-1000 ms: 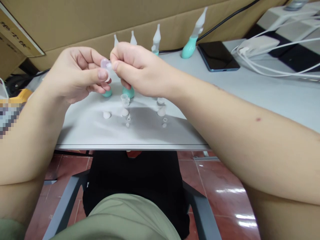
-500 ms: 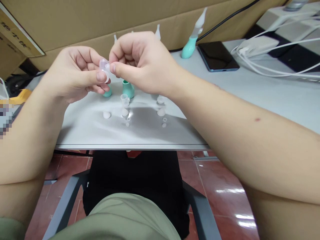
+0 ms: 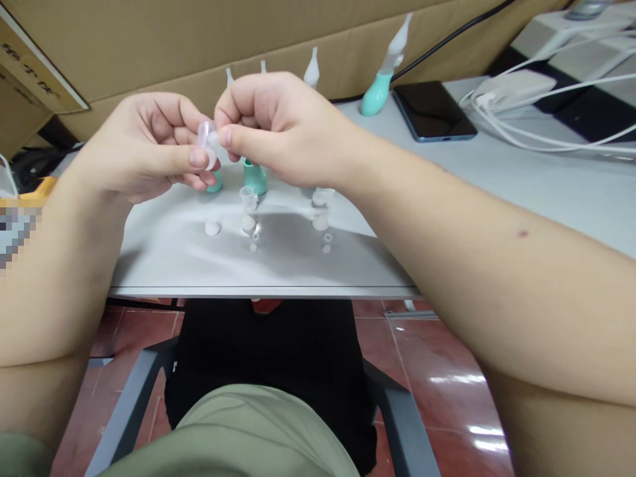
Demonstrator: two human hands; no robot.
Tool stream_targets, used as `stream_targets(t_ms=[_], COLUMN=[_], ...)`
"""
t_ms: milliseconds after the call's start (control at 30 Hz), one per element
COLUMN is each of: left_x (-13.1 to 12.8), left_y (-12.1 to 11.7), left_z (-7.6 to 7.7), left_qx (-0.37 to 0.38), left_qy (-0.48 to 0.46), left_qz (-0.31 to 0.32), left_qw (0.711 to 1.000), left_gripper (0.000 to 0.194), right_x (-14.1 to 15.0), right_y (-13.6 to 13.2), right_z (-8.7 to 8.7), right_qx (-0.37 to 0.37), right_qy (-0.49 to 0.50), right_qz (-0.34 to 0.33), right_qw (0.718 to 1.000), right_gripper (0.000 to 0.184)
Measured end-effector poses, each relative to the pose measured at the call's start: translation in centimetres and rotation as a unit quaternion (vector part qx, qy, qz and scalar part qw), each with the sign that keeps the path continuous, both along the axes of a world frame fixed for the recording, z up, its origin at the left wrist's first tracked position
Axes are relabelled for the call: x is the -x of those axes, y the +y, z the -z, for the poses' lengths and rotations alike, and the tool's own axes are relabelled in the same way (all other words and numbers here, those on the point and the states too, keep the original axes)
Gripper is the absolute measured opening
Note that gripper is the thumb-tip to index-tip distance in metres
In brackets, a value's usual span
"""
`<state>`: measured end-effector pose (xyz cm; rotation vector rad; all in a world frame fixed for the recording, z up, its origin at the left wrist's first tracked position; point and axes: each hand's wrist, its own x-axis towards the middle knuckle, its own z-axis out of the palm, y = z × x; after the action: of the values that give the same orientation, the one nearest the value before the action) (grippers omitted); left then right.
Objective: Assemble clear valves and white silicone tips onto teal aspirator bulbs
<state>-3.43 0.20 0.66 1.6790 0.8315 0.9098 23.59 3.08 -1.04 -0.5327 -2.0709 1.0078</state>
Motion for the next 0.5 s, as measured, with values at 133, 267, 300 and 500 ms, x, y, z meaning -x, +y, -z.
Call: stream_targets(t_ms=[133, 267, 300, 500], left_x=[0.34, 0.54, 0.57, 0.73], left_y=[0.36, 0.60, 0.63, 0.60], left_z=[0.05, 0.03, 0.04, 0.00], left_qx=[0.003, 0.000, 0.001, -0.005], left_qy=[0.017, 0.017, 0.010, 0.010], left_qz=[0.007, 0.019, 0.023, 0.032], left_qw=[1.000, 1.000, 1.000, 0.999], left_gripper=[0.047, 0.046, 0.045, 0.044], right_x=[0.08, 0.14, 0.15, 0.37], right_y=[-0.13, 0.19, 0.24, -0.42], right_z=[0.07, 0.48, 0.55, 0.39], right_qx=[0.017, 0.043, 0.046, 0.083], right_qy=[0.019, 0.032, 0.030, 0.041], right_qz=[-0.036, -0.055, -0.054, -0.067], right_qw=[0.999, 0.997, 0.997, 0.993], right_gripper=[0.022, 0.020, 0.020, 0.030])
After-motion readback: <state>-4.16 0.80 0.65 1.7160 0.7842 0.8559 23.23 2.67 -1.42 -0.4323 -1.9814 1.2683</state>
